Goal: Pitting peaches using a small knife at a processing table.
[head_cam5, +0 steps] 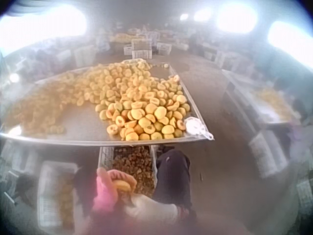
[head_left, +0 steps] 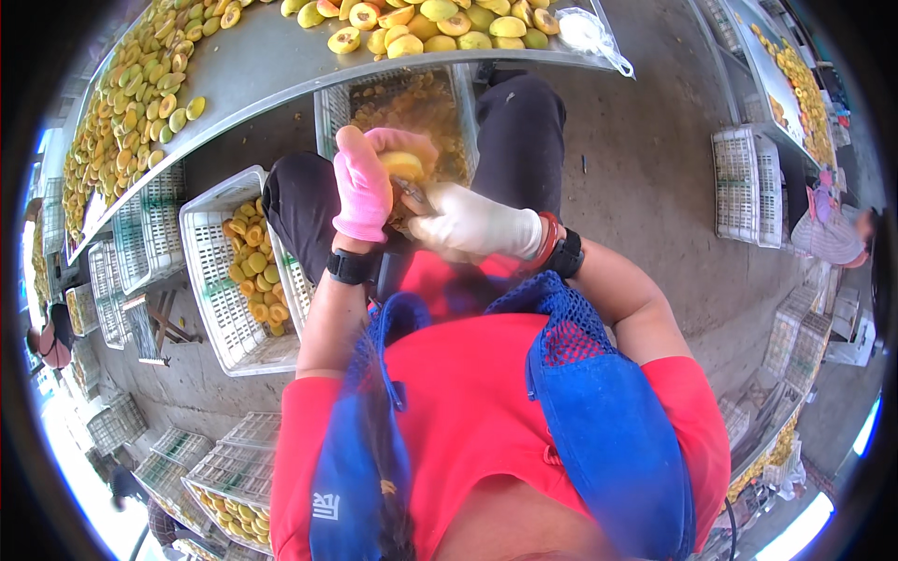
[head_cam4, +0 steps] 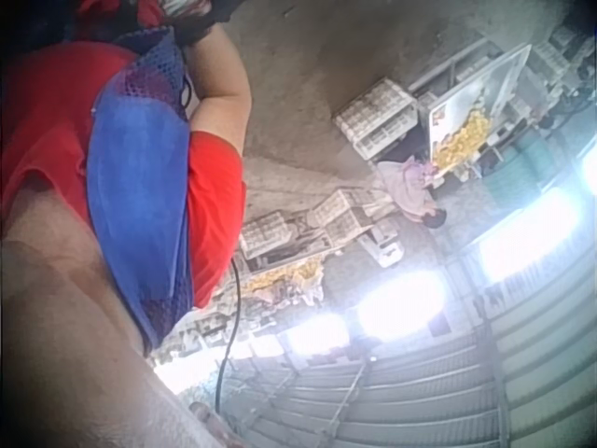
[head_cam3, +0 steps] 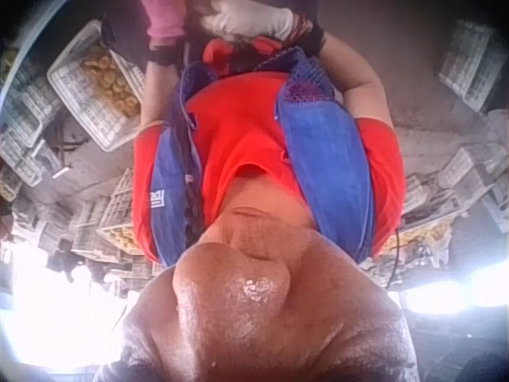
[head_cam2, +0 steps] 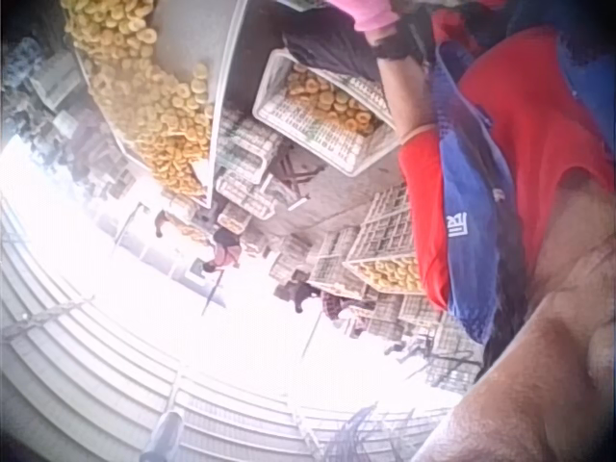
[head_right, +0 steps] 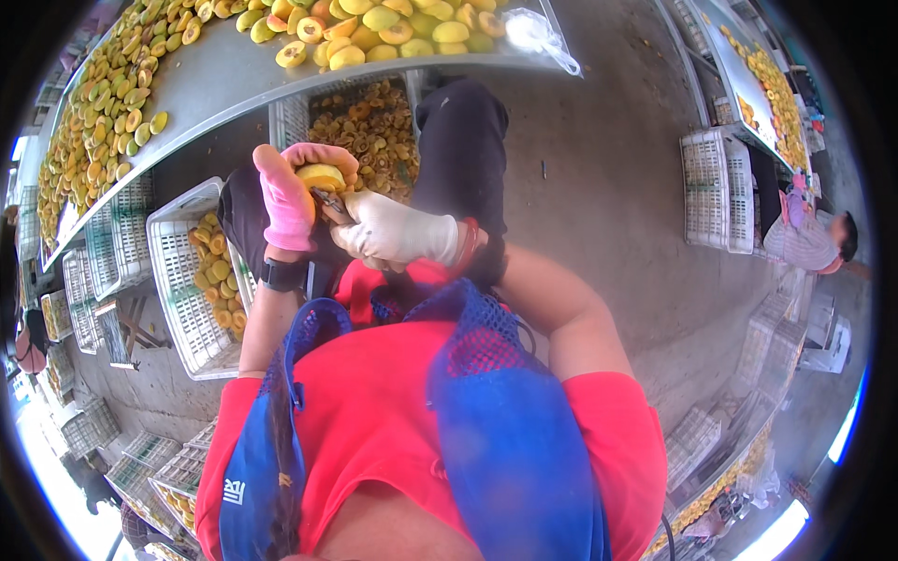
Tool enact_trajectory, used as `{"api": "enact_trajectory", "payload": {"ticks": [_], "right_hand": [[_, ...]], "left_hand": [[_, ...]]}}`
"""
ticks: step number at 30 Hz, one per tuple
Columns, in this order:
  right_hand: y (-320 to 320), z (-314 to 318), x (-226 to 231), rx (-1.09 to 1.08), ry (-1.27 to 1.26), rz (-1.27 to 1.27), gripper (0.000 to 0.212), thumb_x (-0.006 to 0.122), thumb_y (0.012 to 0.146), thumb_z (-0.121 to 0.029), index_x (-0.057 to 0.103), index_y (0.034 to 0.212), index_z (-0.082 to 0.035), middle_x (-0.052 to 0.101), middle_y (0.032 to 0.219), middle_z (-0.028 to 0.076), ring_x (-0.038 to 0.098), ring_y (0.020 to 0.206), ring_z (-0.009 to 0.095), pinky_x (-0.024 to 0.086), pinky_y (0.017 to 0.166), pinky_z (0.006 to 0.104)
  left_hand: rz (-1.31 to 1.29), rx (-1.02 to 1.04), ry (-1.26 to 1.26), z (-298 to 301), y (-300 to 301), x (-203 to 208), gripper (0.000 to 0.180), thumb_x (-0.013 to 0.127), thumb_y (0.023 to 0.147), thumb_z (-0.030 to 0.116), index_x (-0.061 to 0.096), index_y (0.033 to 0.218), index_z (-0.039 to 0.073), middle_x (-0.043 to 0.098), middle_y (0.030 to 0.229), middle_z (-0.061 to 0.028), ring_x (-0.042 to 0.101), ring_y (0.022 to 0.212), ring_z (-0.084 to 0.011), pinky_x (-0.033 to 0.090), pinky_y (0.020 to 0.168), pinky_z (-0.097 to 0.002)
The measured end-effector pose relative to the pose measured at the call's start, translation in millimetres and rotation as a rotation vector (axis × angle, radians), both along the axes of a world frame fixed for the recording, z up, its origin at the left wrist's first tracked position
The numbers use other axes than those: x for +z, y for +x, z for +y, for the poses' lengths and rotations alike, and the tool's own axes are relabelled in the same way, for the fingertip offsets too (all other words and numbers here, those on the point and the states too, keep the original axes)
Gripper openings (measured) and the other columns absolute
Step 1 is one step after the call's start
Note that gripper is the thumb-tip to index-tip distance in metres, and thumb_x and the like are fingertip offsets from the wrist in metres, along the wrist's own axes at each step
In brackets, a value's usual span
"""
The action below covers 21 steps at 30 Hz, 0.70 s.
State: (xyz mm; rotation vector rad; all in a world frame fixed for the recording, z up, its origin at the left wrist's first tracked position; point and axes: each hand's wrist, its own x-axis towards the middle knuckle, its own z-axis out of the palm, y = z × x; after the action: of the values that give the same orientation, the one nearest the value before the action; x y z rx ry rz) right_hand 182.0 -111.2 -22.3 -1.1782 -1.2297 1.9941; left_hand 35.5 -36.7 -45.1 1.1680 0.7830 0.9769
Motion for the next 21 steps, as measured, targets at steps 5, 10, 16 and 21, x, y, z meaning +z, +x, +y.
{"api": "enact_trajectory", "payload": {"ticks": [5,10,16,21], "right_hand": [[0.6,-2.6,-29.2,0.036,0.132,-0.053,0.013,0.054,0.092,-0.016,0.047,0.097,-0.005,0.05,0.065,0.002,0.049,0.047,0.012,0.039,0.04,0.0273],[1.2,-0.3,12.7,0.072,0.04,-0.21,0.014,0.055,0.093,-0.016,0.046,0.099,-0.006,0.05,0.068,0.001,0.048,0.048,0.009,0.038,0.042,0.0254],[3.4,-3.5,0.8,0.033,-0.121,0.19,0.015,0.054,0.092,-0.014,0.048,0.098,-0.001,0.054,0.066,0.008,0.055,0.05,0.015,0.041,0.041,0.0295],[-6.7,-4.7,-20.9,-0.049,0.315,-0.213,0.009,0.054,0.092,-0.014,0.049,0.091,-0.006,0.05,0.064,0.003,0.049,0.047,0.01,0.038,0.039,0.027]], "left_hand": [[0.026,-0.12,0.03,3.0,-1.1,0.8,0.095,0.018,0.093,0.076,0.07,0.087,-0.004,0.071,0.08,-0.0111,0.066,0.071,-0.0177,0.052,0.069,-0.029],[0.105,-0.078,0.061,2.0,-6.9,-2.0,0.093,0.016,0.095,0.072,0.071,0.088,-0.003,0.071,0.081,-0.0106,0.066,0.071,-0.0174,0.052,0.069,-0.0286],[0.101,-0.159,0.082,1.0,-1.4,12.4,0.085,0.02,0.1,0.064,0.07,0.085,-0.003,0.071,0.081,-0.0109,0.066,0.072,-0.0165,0.052,0.067,-0.0278],[0.048,-0.047,0.083,-2.4,2.4,7.1,0.079,0.025,0.102,0.059,0.07,0.084,-0.003,0.071,0.081,-0.0109,0.066,0.072,-0.0161,0.052,0.068,-0.0273]]}}
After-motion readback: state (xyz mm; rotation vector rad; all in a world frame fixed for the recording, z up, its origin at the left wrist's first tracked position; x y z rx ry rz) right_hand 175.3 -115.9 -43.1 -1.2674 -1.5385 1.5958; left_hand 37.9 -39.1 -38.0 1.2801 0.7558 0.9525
